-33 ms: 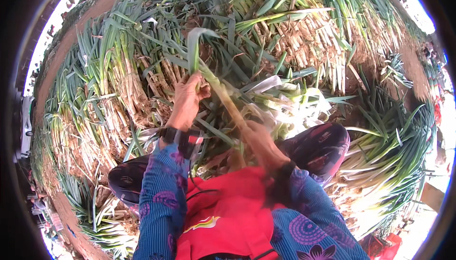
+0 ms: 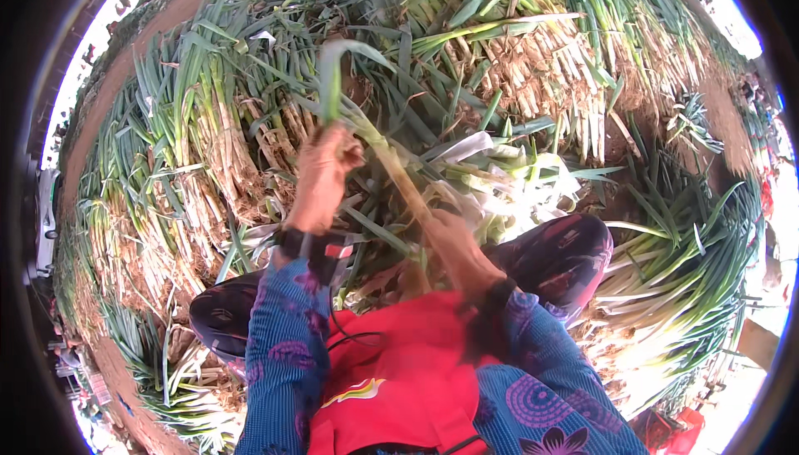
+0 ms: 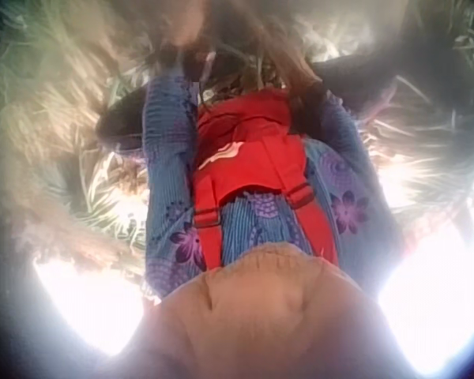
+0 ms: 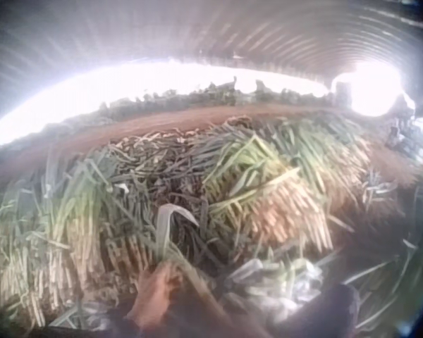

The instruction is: The person peels the outer layers from leeks by hand, one at a time, and places them onto a pile. They then use a knife to trim the roots and green tops from the leeks.

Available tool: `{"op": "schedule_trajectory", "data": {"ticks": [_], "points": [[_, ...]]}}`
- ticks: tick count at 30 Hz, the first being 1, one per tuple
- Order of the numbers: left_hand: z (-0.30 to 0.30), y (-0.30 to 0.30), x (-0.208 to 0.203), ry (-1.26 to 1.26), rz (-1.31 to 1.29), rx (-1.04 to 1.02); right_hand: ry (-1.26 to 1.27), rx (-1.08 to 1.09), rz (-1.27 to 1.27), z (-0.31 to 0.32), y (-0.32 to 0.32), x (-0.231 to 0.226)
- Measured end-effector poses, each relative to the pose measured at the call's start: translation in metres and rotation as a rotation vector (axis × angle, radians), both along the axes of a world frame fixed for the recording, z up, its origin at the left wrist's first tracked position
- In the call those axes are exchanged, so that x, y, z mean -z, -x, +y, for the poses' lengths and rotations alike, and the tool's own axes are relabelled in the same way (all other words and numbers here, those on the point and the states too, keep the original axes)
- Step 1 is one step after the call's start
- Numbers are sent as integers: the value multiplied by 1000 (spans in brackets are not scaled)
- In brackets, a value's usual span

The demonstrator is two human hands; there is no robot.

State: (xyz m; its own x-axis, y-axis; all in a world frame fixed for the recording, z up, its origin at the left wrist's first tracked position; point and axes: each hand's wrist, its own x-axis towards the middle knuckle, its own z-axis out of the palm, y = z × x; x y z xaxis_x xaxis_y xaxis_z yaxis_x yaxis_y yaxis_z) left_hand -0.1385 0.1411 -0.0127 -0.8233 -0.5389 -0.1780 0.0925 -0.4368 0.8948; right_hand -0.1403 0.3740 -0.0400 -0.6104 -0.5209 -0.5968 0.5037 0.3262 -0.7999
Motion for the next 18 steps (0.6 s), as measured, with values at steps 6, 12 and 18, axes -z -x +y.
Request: {"op": "schedule_trajectory", "data": {"ticks": [6, 12, 18], "points": [[-34, -58, 26, 95, -74, -411, 125, 268, -291, 2, 12, 17], [26, -107, 176, 614, -241, 396, 293, 240, -213, 1, 7, -19], [-10, -7, 20, -106, -244, 155, 277, -28, 79, 22, -6, -32]]}}
